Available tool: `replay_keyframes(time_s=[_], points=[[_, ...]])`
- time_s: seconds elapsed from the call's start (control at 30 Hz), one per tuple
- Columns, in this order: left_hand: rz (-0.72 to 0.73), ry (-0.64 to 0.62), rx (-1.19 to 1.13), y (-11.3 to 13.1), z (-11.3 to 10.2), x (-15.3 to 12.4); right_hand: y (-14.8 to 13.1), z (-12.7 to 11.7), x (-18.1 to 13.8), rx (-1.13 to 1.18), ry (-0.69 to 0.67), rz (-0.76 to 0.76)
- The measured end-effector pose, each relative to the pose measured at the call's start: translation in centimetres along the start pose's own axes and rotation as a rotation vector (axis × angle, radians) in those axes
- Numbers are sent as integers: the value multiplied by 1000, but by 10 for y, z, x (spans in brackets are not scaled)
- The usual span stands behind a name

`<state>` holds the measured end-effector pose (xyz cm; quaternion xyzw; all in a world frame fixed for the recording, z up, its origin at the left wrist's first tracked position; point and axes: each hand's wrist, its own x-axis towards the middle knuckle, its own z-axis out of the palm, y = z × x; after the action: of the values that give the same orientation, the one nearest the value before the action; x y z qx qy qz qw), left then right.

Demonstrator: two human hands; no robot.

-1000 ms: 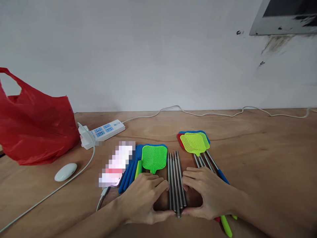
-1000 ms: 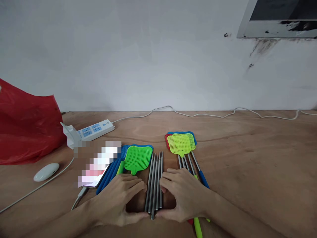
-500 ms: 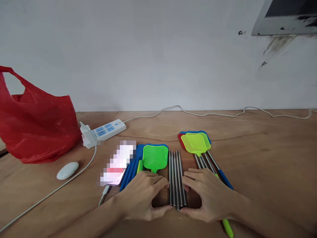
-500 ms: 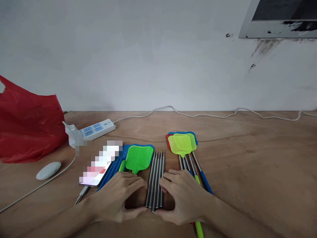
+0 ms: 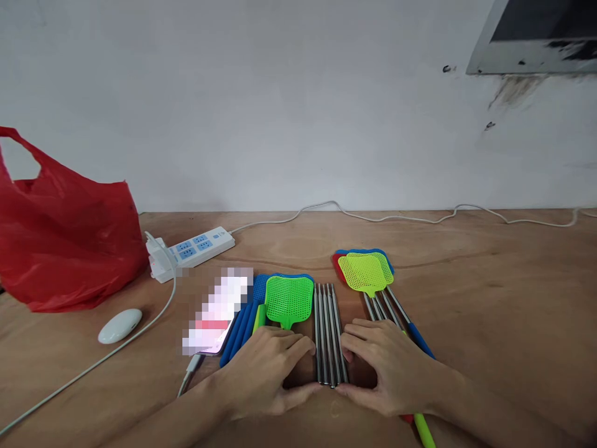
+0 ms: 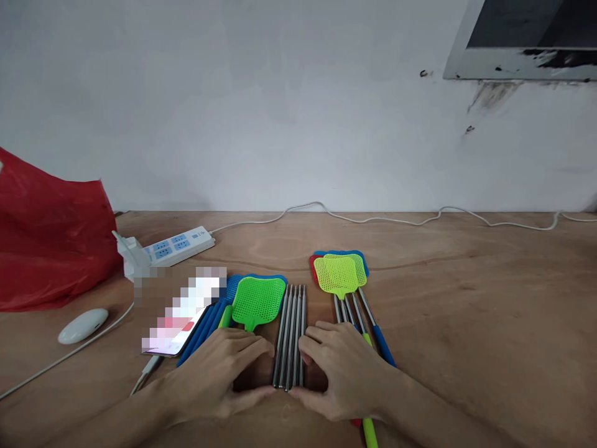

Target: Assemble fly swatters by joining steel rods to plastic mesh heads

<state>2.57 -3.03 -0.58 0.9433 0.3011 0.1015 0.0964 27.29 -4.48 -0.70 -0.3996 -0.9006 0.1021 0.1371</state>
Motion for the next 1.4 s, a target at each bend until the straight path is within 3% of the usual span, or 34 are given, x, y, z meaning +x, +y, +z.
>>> replay_keyframes(time_s=[0.2, 0.37, 0.6, 1.07, 1.4], points=[[38, 19, 21, -2, -2, 1, 13, -7, -1, -20, 119, -21], [84, 85, 20, -4, -5, 1, 32, -9, 1, -264, 218, 187], [55, 91, 18, -9, -6, 0, 44, -9, 0, -450, 167, 421], [52, 82, 15, -13, -8, -1, 47, -11, 0, -313, 171, 471], [55, 69, 19, -12, -9, 0, 54, -7, 4, -82, 341, 436]])
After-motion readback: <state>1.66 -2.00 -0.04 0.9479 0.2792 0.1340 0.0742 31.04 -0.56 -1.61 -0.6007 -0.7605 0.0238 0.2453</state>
